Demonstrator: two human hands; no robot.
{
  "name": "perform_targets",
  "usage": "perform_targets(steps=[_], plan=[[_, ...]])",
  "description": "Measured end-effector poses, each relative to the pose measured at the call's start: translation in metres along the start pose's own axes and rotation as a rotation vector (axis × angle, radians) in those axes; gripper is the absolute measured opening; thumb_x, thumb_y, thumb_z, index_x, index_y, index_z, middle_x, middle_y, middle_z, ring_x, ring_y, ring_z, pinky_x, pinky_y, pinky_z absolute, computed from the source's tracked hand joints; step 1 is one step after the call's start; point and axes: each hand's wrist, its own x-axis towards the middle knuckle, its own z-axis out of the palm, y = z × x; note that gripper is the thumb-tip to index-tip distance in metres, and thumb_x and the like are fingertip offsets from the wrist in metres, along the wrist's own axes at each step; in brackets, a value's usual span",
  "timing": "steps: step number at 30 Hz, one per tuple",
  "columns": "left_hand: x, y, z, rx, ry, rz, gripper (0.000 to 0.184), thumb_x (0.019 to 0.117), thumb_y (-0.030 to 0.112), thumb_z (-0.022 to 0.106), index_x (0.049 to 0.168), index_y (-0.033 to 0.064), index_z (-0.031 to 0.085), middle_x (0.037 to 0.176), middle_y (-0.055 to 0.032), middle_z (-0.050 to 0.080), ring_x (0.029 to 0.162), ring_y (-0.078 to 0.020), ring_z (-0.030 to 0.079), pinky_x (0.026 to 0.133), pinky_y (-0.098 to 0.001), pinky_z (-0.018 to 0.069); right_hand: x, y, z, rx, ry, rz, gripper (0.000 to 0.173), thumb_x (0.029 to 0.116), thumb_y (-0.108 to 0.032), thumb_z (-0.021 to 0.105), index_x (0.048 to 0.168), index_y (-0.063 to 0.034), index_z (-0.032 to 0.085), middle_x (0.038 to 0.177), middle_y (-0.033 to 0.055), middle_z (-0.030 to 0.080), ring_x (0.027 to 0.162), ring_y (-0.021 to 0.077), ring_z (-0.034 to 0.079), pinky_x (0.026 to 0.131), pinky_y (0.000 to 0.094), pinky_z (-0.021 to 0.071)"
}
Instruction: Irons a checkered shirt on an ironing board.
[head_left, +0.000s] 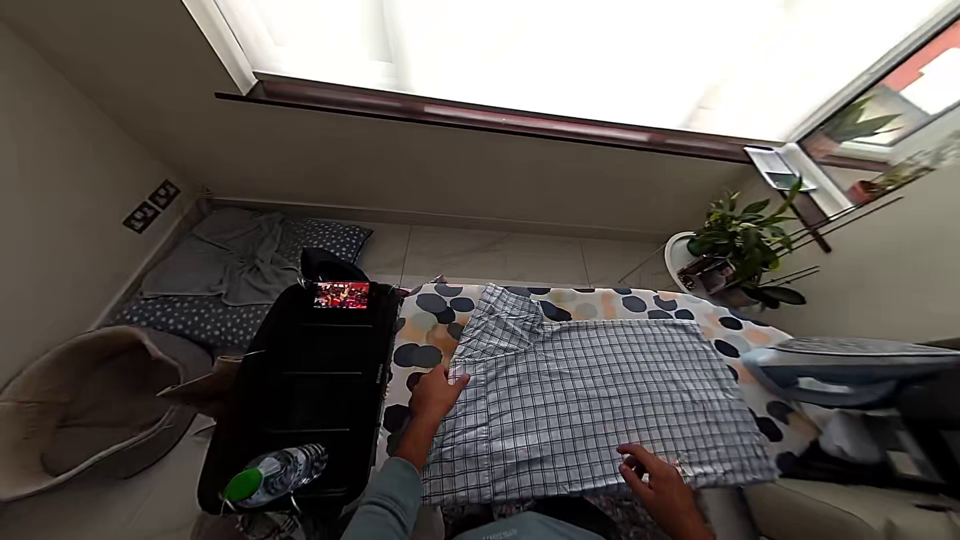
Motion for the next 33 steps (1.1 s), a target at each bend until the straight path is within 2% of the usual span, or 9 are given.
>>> perform_targets(steps=[3,8,11,15,19,21,26,31,33], plan=[[0.002,-0.002,0.007,0.028,-0.016,-0.011,0.048,0.1006,0.045,0.06,0.131,0.0082,0.066,0.129,-0.0174,0.068,0.124,-0.0346,0.063,0.104,-0.0585,0.049,-0.002,0.0,0.005,-0.034,-0.134,0.038,0.031,0.096,-0.019,0.061,0.122,-0.0069,0.073,0.092,0.0105,0.076,0.079,0.0264,0.073,0.076,0.0484,0.0591],[0.003,-0.026,0.011,0.085,-0.193,0.018,0.046,0.0997,0.046,0.06,0.119,0.005,0.07,0.125,-0.0205,0.068,0.121,-0.037,0.063,0.101,-0.0614,0.0488,0.035,-0.014,0.004,-0.018,-0.239,0.008,0.033,0.0983,-0.024,0.06,0.124,-0.0087,0.072,0.092,0.0103,0.075,0.082,0.0253,0.072,0.08,0.0465,0.0579],[0.007,-0.023,0.001,0.055,-0.117,0.013,0.045,0.1,0.044,0.06,0.123,0.0063,0.069,0.125,-0.0186,0.068,0.122,-0.0358,0.063,0.102,-0.0603,0.0487,0.094,-0.032,0.0,-0.011,-0.244,-0.023,0.036,0.1015,-0.026,0.055,0.131,-0.0093,0.068,0.094,0.0111,0.074,0.084,0.0257,0.072,0.082,0.0479,0.0575],[0.027,-0.004,-0.02,-0.082,0.0,0.059,0.056,0.0966,0.047,0.068,0.136,0.0069,0.063,0.121,-0.0182,0.071,0.116,-0.0364,0.067,0.102,-0.0596,0.0495,0.195,-0.076,-0.01,0.017,-0.198,-0.035,0.036,0.1077,-0.015,0.044,0.138,-0.0102,0.063,0.105,0.0111,0.076,0.096,0.0254,0.072,0.091,0.048,0.0557],[0.06,0.018,-0.022,-0.088,0.002,0.171,0.043,0.0926,0.022,0.075,0.131,0.0066,0.065,0.109,-0.0151,0.074,0.105,-0.0322,0.07,0.098,-0.0556,0.0534,0.289,-0.097,0.003,0.047,-0.242,-0.171,0.046,0.1039,-0.011,0.058,0.149,-0.009,0.051,0.125,0.0178,0.069,0.112,0.0327,0.069,0.1,0.0537,0.0542],[0.068,0.021,-0.018,-0.092,0.034,0.175,0.035,0.0928,0.018,0.073,0.126,0.0065,0.067,0.103,-0.0147,0.075,0.101,-0.0317,0.071,0.094,-0.0556,0.0548,0.318,-0.107,0.009,0.001,-0.319,-0.208,0.052,0.1006,-0.015,0.067,0.15,-0.0105,0.051,0.125,0.0207,0.067,0.109,0.0362,0.068,0.097,0.0557,0.0541],[0.063,0.019,-0.015,-0.05,0.081,0.13,0.031,0.1005,0.021,0.064,0.128,0.008,0.064,0.106,-0.0133,0.073,0.103,-0.0304,0.07,0.095,-0.0543,0.0546,0.354,-0.104,0.023,-0.122,-0.449,-0.244,0.039,0.0969,-0.02,0.073,0.133,-0.0066,0.065,0.096,0.0174,0.068,0.087,0.0333,0.066,0.085,0.0549,0.0533],[0.052,0.027,-0.001,0.005,0.159,0.096,0.032,0.1052,0.019,0.055,0.135,0.0087,0.06,0.118,-0.0164,0.07,0.11,-0.0327,0.068,0.097,-0.0539,0.054,0.355,-0.11,0.01,0.012,-0.561,-0.192,0.037,0.0954,-0.011,0.074,0.129,-0.0003,0.065,0.094,0.0159,0.066,0.081,0.0269,0.062,0.079,0.0468,0.052],[0.05,0.031,0.004,0.1,0.204,0.117,0.035,0.1049,0.018,0.053,0.139,0.0103,0.059,0.13,-0.0144,0.067,0.121,-0.0314,0.065,0.101,-0.0523,0.0527,0.36,-0.104,0.007,0.067,-0.61,-0.228,0.038,0.0936,-0.006,0.075,0.13,-0.0013,0.065,0.103,0.0156,0.066,0.085,0.0242,0.06,0.08,0.0428,0.0512]])
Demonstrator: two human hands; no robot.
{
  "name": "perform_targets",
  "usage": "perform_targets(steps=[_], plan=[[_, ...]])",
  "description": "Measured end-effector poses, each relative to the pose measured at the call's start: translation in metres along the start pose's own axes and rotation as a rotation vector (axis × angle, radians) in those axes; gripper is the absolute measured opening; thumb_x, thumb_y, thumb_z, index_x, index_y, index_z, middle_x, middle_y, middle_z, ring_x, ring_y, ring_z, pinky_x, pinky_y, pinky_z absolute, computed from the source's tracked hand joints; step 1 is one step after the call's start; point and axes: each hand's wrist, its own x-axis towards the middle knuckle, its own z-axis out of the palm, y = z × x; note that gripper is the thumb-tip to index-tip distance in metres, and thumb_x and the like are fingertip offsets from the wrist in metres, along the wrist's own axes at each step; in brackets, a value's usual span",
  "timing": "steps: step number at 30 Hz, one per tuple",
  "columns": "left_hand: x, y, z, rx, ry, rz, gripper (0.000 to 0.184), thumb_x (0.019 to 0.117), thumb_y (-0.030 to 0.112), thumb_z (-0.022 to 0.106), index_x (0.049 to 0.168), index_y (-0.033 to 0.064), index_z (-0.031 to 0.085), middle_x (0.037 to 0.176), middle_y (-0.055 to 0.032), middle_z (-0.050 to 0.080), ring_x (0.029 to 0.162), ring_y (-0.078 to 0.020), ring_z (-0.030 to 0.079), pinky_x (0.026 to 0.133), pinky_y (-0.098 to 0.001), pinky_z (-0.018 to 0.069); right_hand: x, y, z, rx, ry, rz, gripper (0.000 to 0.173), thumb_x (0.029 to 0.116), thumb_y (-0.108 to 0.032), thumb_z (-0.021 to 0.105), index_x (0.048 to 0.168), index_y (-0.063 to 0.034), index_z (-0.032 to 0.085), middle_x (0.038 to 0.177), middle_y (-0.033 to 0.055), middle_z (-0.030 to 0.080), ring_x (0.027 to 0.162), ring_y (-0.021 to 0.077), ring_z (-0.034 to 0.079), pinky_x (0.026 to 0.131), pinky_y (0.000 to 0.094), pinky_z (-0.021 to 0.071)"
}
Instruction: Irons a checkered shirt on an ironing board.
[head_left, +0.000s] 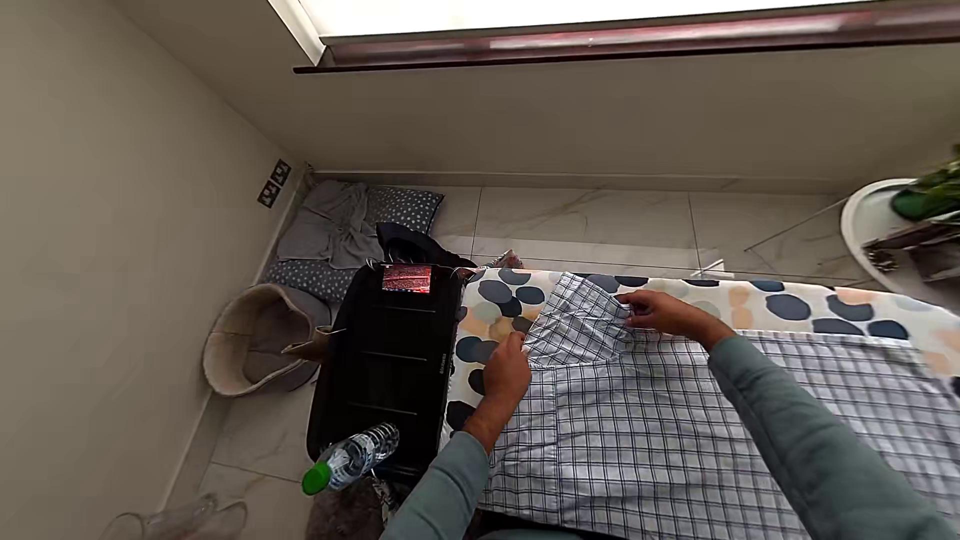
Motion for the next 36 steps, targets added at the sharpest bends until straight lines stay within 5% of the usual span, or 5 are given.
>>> perform_targets(steps=[5,9,16,22,36], plan=[[0.008,0.014,0.022,0.113,0.293,0.539,0.032,0.0953,0.014,0.063,0.126,0.0105,0.072,0.13,-0.0134,0.068,0.126,-0.0331,0.061,0.104,-0.0539,0.049,0.004,-0.006,-0.012,-0.162,-0.159,-0.007,0.039,0.0894,-0.008,0.08,0.124,0.0036,0.067,0.095,0.017,0.066,0.082,0.0269,0.061,0.08,0.0464,0.0506],[0.038,0.059,0.039,0.143,0.12,0.879,0.034,0.1001,0.025,0.062,0.132,0.0169,0.068,0.142,-0.0077,0.062,0.139,-0.0268,0.052,0.114,-0.0511,0.0425,0.011,-0.01,-0.017,-0.219,-0.33,0.006,0.049,0.0923,-0.007,0.076,0.139,-0.0044,0.06,0.085,0.0117,0.064,0.073,0.0219,0.059,0.075,0.0425,0.0514],[0.069,0.058,0.071,0.264,0.184,0.869,0.061,0.0998,0.044,0.058,0.155,0.0187,0.047,0.166,-0.0082,0.036,0.154,-0.0238,0.031,0.12,-0.0487,0.0322,0.026,0.015,-0.031,-0.379,-0.39,-0.054,0.023,0.0908,-0.014,0.078,0.108,-0.0019,0.071,0.086,0.0096,0.063,0.076,0.0214,0.059,0.077,0.0426,0.0497],[0.071,0.048,0.082,0.349,0.223,0.802,0.066,0.1016,0.057,0.041,0.161,0.0272,0.037,0.172,-0.0025,0.022,0.16,-0.0244,0.014,0.125,-0.0631,0.0087,0.027,0.03,-0.034,-0.611,-0.261,-0.15,0.019,0.0925,-0.024,0.074,0.106,-0.0122,0.077,0.104,0.0106,0.068,0.1,0.0294,0.066,0.084,0.0537,0.0542],[0.069,0.077,0.061,0.377,0.087,0.511,0.103,0.0756,0.068,0.071,0.162,0.03,0.032,0.172,-0.0159,0.014,0.157,-0.0462,0.006,0.12,-0.0695,0.0168,0.023,0.046,-0.002,-0.136,0.19,0.122,0.03,0.0954,-0.036,0.072,0.079,-0.0104,0.074,0.073,0.0093,0.067,0.074,0.0295,0.066,0.068,0.0573,0.0505]])
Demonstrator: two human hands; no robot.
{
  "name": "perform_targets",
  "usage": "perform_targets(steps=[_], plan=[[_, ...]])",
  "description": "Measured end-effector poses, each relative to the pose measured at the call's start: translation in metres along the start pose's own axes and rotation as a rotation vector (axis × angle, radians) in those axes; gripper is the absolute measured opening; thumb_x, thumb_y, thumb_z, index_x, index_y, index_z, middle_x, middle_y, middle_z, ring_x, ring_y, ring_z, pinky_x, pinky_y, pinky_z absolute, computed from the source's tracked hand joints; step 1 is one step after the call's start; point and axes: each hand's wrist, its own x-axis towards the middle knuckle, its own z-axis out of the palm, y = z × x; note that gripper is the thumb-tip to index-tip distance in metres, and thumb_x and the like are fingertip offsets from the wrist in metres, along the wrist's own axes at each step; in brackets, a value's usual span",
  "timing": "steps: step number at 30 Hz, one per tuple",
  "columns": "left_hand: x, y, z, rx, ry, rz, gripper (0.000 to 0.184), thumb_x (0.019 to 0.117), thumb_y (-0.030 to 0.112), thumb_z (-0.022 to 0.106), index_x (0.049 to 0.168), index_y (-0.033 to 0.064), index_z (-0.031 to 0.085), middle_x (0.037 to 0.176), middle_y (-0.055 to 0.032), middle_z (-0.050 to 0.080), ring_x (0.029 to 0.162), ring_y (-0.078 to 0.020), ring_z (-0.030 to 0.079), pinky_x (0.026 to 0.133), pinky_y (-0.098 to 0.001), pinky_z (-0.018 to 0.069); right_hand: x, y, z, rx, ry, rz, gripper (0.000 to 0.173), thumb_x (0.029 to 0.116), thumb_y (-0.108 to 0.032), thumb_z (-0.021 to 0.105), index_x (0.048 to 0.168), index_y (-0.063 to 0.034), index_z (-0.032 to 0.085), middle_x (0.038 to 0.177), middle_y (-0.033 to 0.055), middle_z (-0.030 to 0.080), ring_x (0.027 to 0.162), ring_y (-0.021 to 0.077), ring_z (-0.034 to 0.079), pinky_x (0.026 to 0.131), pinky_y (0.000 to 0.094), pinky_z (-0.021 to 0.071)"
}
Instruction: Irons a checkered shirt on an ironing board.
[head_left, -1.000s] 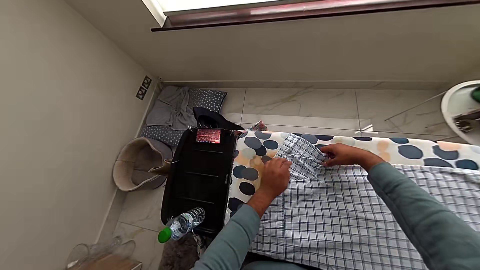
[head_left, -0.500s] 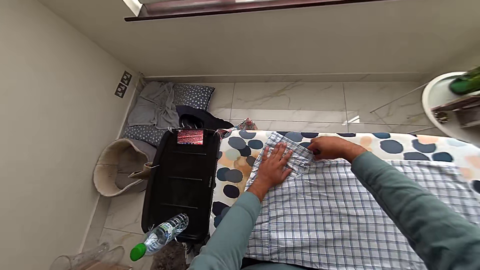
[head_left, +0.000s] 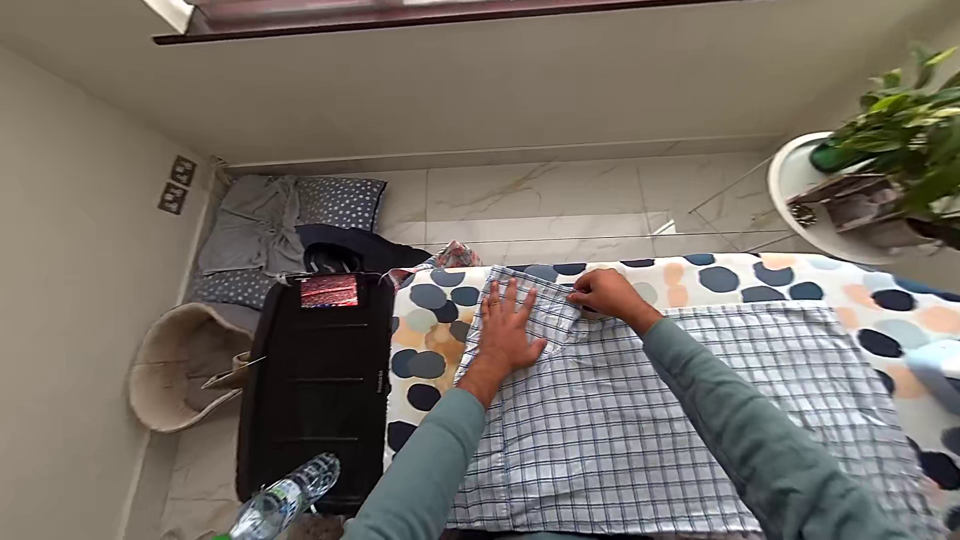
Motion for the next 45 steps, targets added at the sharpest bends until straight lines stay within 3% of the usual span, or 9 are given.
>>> perform_targets(steps=[5,9,18,22,26,31,37,41,45], plan=[[-0.001,0.01,-0.008,-0.043,0.029,-0.039,0.094,0.0821,0.079,0.061,0.159,0.0287,0.041,0.171,-0.0165,0.018,0.157,-0.0473,0.007,0.12,-0.072,0.0152,-0.006,-0.005,0.009,0.105,0.103,0.08,0.018,0.0921,-0.027,0.079,0.091,-0.009,0.078,0.078,0.0124,0.071,0.078,0.0327,0.068,0.073,0.061,0.052],[0.002,0.016,-0.009,0.033,0.002,-0.055,0.103,0.0758,0.084,0.062,0.161,0.0325,0.035,0.171,-0.0178,0.017,0.156,-0.0501,0.007,0.117,-0.0756,0.0144,-0.008,-0.01,0.007,0.04,0.085,0.091,0.035,0.0942,-0.02,0.076,0.126,-0.0124,0.064,0.08,0.015,0.07,0.073,0.0369,0.069,0.069,0.0613,0.0542],[0.003,0.01,-0.007,0.089,0.029,-0.019,0.109,0.0728,0.092,0.053,0.163,0.0359,0.028,0.174,-0.0124,0.008,0.157,-0.0469,-0.003,0.118,-0.0759,0.0058,-0.036,-0.043,0.062,-0.27,0.608,-0.261,0.01,0.0906,0.005,0.063,0.088,-0.0008,0.071,0.08,0.0183,0.064,0.081,0.0391,0.066,0.066,0.0526,0.0541],[0.01,0.006,0.002,0.092,0.003,-0.023,0.108,0.0698,0.078,0.065,0.163,0.0375,0.028,0.174,-0.0119,0.006,0.156,-0.0487,-0.003,0.113,-0.0804,0.0037,-0.035,-0.059,0.102,-0.148,0.608,-0.441,0.029,0.1018,-0.017,0.052,0.116,-0.0049,0.074,0.12,0.0133,0.072,0.118,0.0314,0.067,0.103,0.0496,0.0525],[-0.004,0.0,-0.031,-0.014,-0.068,0.061,0.098,0.0788,0.061,0.075,0.161,0.0235,0.037,0.173,-0.0146,0.007,0.157,-0.0486,-0.003,0.115,-0.0796,0.003,-0.029,-0.051,0.122,-0.233,0.525,-0.268,0.066,0.1074,-0.046,0.028,0.155,-0.003,0.044,0.164,0.0179,0.038,0.154,0.0369,0.031,0.125,0.0562,0.0243],[-0.011,-0.054,-0.008,0.063,0.046,0.328,0.094,0.083,0.081,0.053,0.16,0.0302,0.039,0.171,-0.0062,0.024,0.159,-0.0327,0.014,0.125,-0.0613,0.0138,-0.028,-0.04,0.125,-0.407,0.477,-0.113,0.086,0.1019,-0.068,0.017,0.162,-0.0082,0.032,0.171,0.0106,0.027,0.159,0.0304,0.021,0.126,0.0559,0.0173],[-0.011,-0.079,0.0,0.113,0.103,0.384,0.102,0.0801,0.092,0.038,0.161,0.0297,0.037,0.17,-0.0065,0.026,0.159,-0.032,0.015,0.126,-0.0577,0.0143,-0.028,-0.03,0.124,-0.383,0.452,-0.074,0.095,0.0955,-0.078,0.022,0.165,-0.0139,0.027,0.173,0.0096,0.018,0.16,0.0309,0.014,0.126,0.0597,0.014],[-0.011,-0.073,-0.001,0.083,0.089,0.358,0.105,0.0758,0.093,0.043,0.16,0.0302,0.039,0.17,-0.0065,0.027,0.159,-0.0332,0.015,0.125,-0.0612,0.0128,-0.041,-0.021,0.12,-0.371,0.523,-0.162,0.085,0.1026,-0.063,0.028,0.162,-0.0027,0.028,0.172,0.0163,0.02,0.16,0.0308,0.014,0.127,0.0583,0.0103],[-0.004,-0.05,-0.021,0.136,0.062,0.3,0.079,0.0877,0.076,0.051,0.147,0.0248,0.057,0.163,-0.0115,0.04,0.155,-0.0389,0.024,0.119,-0.0713,0.0174,-0.068,-0.016,0.119,-0.416,0.592,-0.239,0.065,0.1076,-0.044,0.036,0.155,0.0008,0.043,0.166,0.0169,0.035,0.156,0.0301,0.03,0.126,0.0547,0.0229]])
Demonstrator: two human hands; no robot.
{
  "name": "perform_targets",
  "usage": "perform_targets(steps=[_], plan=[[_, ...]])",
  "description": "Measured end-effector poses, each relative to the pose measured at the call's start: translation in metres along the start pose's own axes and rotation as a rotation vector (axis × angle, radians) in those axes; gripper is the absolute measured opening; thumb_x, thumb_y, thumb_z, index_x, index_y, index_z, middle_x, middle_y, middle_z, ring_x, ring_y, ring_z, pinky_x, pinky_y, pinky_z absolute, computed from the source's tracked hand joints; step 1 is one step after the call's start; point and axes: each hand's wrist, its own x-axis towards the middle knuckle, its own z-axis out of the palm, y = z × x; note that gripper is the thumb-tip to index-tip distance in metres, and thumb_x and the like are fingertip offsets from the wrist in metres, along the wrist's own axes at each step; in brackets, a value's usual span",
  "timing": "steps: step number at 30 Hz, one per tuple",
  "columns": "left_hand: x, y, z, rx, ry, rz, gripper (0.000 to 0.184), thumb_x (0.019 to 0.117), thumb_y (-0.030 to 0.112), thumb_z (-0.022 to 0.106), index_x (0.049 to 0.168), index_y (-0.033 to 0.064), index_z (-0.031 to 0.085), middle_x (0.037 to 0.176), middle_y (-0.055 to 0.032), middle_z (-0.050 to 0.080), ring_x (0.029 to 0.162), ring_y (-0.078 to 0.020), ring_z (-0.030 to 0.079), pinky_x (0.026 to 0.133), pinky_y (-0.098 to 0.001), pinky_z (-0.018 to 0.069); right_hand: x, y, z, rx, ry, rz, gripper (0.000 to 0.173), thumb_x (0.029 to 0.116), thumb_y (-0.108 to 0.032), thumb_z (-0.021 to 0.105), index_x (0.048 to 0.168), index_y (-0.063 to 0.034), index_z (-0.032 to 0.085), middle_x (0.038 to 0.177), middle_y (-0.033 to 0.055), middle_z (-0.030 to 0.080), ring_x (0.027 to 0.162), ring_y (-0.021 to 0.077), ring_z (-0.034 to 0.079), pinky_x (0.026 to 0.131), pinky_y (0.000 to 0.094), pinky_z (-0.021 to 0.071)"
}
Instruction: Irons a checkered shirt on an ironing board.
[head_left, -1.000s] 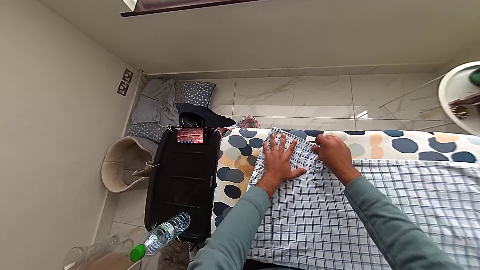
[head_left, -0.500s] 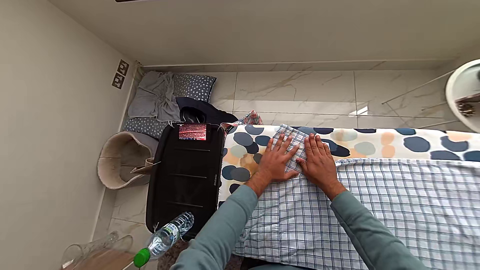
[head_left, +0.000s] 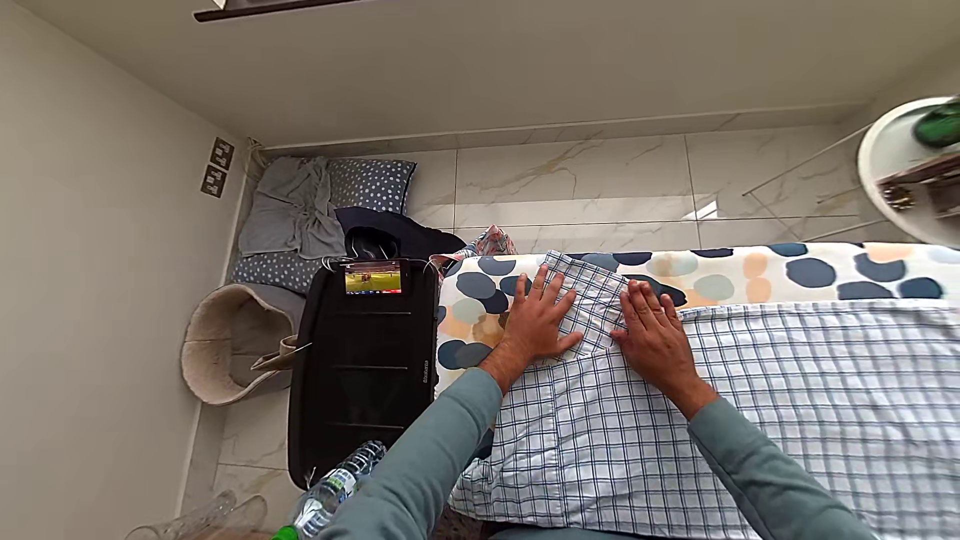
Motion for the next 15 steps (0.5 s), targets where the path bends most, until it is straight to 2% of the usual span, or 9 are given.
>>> perform_targets(steps=[2,5,8,12,15], plan=[[0.006,0.002,-0.003,-0.002,0.009,0.033,0.075,0.0903,0.07,0.054,0.145,0.0184,0.058,0.164,-0.0131,0.038,0.156,-0.0364,0.023,0.12,-0.0685,0.0158,-0.007,0.005,0.002,0.011,-0.057,0.003,0.068,0.1072,-0.047,0.029,0.154,-0.0011,0.045,0.165,0.0151,0.038,0.154,0.0301,0.033,0.124,0.0547,0.0261],[0.01,-0.011,0.005,-0.049,0.003,0.081,0.092,0.0878,0.08,0.046,0.16,0.0224,0.04,0.17,-0.0061,0.027,0.158,-0.0312,0.019,0.122,-0.0672,0.0147,-0.005,0.015,0.004,-0.017,-0.122,0.041,0.077,0.104,-0.059,0.024,0.158,-0.0068,0.041,0.167,0.0099,0.036,0.156,0.0269,0.03,0.124,0.0602,0.021],[0.011,-0.016,0.01,-0.054,-0.004,0.097,0.102,0.0834,0.086,0.044,0.162,0.0229,0.034,0.171,-0.0044,0.024,0.159,-0.0298,0.016,0.123,-0.0661,0.0135,-0.006,0.022,0.005,-0.011,-0.16,0.094,0.087,0.0996,-0.072,0.022,0.162,-0.0132,0.034,0.169,0.0049,0.031,0.158,0.0232,0.025,0.124,0.0631,0.0147],[0.011,-0.02,0.017,-0.012,0.004,0.094,0.111,0.0759,0.094,0.04,0.163,0.0257,0.031,0.173,-0.004,0.019,0.16,-0.0287,0.012,0.122,-0.067,0.0111,-0.006,0.024,0.005,-0.001,-0.149,0.102,0.092,0.0969,-0.077,0.026,0.164,-0.0145,0.031,0.17,0.0025,0.029,0.158,0.0224,0.023,0.125,0.0631,0.0121],[0.014,-0.025,0.017,0.011,0.007,0.084,0.119,0.0673,0.099,0.043,0.163,0.0287,0.032,0.172,-0.0089,0.02,0.159,-0.0325,0.014,0.12,-0.0715,0.0123,-0.004,0.03,-0.006,-0.009,-0.17,0.156,0.106,0.0878,-0.087,0.036,0.163,-0.0114,0.033,0.17,0.0043,0.03,0.158,0.0256,0.023,0.124,0.067,0.0101]])
